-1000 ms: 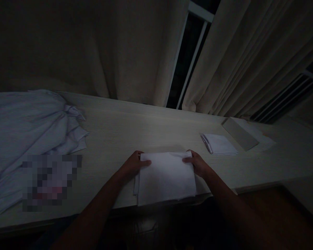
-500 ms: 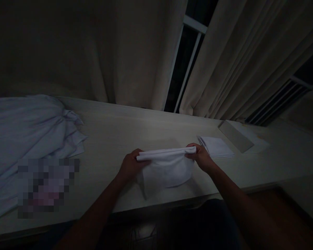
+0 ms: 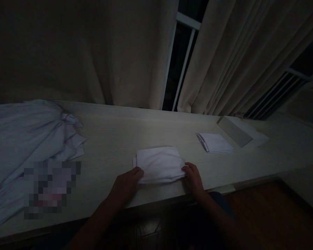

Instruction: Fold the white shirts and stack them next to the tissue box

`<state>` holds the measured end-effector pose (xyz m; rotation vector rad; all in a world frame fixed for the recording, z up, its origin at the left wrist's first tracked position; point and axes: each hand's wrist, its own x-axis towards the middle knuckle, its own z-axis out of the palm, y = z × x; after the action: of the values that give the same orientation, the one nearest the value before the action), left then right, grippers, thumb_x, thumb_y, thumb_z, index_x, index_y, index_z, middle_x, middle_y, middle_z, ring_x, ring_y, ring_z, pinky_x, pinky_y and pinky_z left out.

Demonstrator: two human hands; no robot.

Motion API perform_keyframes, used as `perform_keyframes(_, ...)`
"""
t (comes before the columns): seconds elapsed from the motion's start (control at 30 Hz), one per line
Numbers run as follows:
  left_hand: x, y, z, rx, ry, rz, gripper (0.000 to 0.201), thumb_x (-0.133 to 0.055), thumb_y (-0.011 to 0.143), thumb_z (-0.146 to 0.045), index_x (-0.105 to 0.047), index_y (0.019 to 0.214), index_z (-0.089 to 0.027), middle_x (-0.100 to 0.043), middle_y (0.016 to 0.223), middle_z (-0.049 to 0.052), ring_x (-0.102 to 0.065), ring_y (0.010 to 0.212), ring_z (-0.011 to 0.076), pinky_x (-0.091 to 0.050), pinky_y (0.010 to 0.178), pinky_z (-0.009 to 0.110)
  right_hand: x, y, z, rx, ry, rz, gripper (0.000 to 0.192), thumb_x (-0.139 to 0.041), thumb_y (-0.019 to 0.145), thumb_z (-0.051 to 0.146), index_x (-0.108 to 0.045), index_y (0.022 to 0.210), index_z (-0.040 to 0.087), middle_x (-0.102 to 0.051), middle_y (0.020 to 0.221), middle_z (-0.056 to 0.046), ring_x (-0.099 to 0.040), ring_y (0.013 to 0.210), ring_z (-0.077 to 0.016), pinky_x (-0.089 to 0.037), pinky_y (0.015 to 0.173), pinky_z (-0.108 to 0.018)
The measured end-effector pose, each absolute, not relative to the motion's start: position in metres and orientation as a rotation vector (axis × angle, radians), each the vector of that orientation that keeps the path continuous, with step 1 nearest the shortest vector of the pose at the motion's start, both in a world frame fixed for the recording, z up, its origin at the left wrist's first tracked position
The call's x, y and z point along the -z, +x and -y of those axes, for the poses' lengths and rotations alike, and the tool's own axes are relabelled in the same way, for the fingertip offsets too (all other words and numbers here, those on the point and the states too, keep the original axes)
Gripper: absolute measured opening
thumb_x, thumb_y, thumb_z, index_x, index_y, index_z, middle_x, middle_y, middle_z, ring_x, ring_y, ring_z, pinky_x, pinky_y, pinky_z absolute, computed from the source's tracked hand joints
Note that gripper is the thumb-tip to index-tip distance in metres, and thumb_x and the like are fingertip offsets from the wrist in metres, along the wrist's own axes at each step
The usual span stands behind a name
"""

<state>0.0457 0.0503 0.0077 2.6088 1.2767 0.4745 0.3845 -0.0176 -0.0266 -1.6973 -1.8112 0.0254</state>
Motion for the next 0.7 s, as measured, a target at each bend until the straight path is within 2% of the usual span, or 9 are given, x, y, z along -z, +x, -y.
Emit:
perform_keyframes(0.07, 0.000, 0.042, -0.038, -0.425, 2.628, -1.252, 0.042, -0.043, 0.068, -0.003, -0.058, 0.102, -0.025, -0.063, 0.113, 0.005, -0.062, 0.096, 0.0201, -0.048, 0.079, 0.032, 0.046, 0.388, 0.032, -0.083, -1.705, 1.678, 0.045, -0.047, 0.072, 0.011, -0.059, 0.114, 0.022, -0.055, 0.125, -0.013, -0.051, 0.116, -0.0276, -0.044, 0.097, -0.046)
perform_keyframes(0.17, 0.002, 0.037, -0.030, -0.525, 2.581, -1.199, 0.047, -0.040, 0.065, 0.000, -0.058, 0.101, -0.024, -0.061, 0.112, 0.005, -0.061, 0.099, 0.0188, -0.049, 0.082, 0.031, 0.053, 0.389, 0.039, -0.203, -1.769, 1.359, 0.044, -0.045, 0.075, 0.015, -0.054, 0.118, 0.018, -0.063, 0.106, -0.013, -0.060, 0.095, -0.0260, -0.049, 0.086, -0.042)
perform_keyframes(0.27, -0.005, 0.036, -0.029, -0.767, 2.453, -1.285, 0.035, -0.041, 0.073, -0.006, -0.059, 0.098, -0.024, -0.062, 0.105, 0.004, -0.061, 0.099, 0.0192, -0.050, 0.085, 0.033, 0.048, 0.390, 0.035, -0.336, -1.776, 1.277, 0.040, -0.044, 0.072, 0.017, -0.056, 0.110, 0.019, -0.066, 0.096, -0.008, -0.062, 0.083, -0.0232, -0.050, 0.079, -0.037)
perform_keyframes(0.4, -0.007, 0.041, -0.022, -0.905, 2.245, -1.482, 0.024, -0.044, 0.085, -0.023, -0.055, 0.106, -0.023, -0.063, 0.097, 0.004, -0.063, 0.087, 0.0189, -0.053, 0.076, 0.033, 0.041, 0.388, 0.034, -0.388, -1.733, 1.432, 0.039, -0.049, 0.071, 0.020, -0.057, 0.109, 0.022, -0.067, 0.094, -0.004, -0.061, 0.083, -0.0223, -0.047, 0.081, -0.035)
perform_keyframes(0.57, 0.009, 0.049, -0.012, -0.847, 2.546, -1.288, 0.043, -0.056, 0.078, -0.023, -0.055, 0.121, -0.022, -0.054, 0.125, 0.010, -0.053, 0.118, 0.0255, -0.048, 0.098, 0.043, 0.038, 0.383, 0.038, -0.242, -1.774, 1.624, 0.049, -0.058, 0.073, 0.028, -0.056, 0.122, 0.020, -0.065, 0.114, -0.009, -0.057, 0.105, -0.0272, -0.039, 0.094, -0.039)
perform_keyframes(0.7, 0.018, 0.052, -0.013, -0.811, 2.636, -1.254, 0.033, -0.053, 0.084, -0.022, -0.056, 0.117, -0.025, -0.054, 0.126, 0.010, -0.052, 0.119, 0.0249, -0.049, 0.099, 0.045, 0.035, 0.376, 0.036, -0.189, -1.878, 1.591, 0.040, -0.056, 0.081, 0.035, -0.059, 0.118, 0.019, -0.067, 0.108, -0.009, -0.059, 0.100, -0.0263, -0.039, 0.091, -0.036)
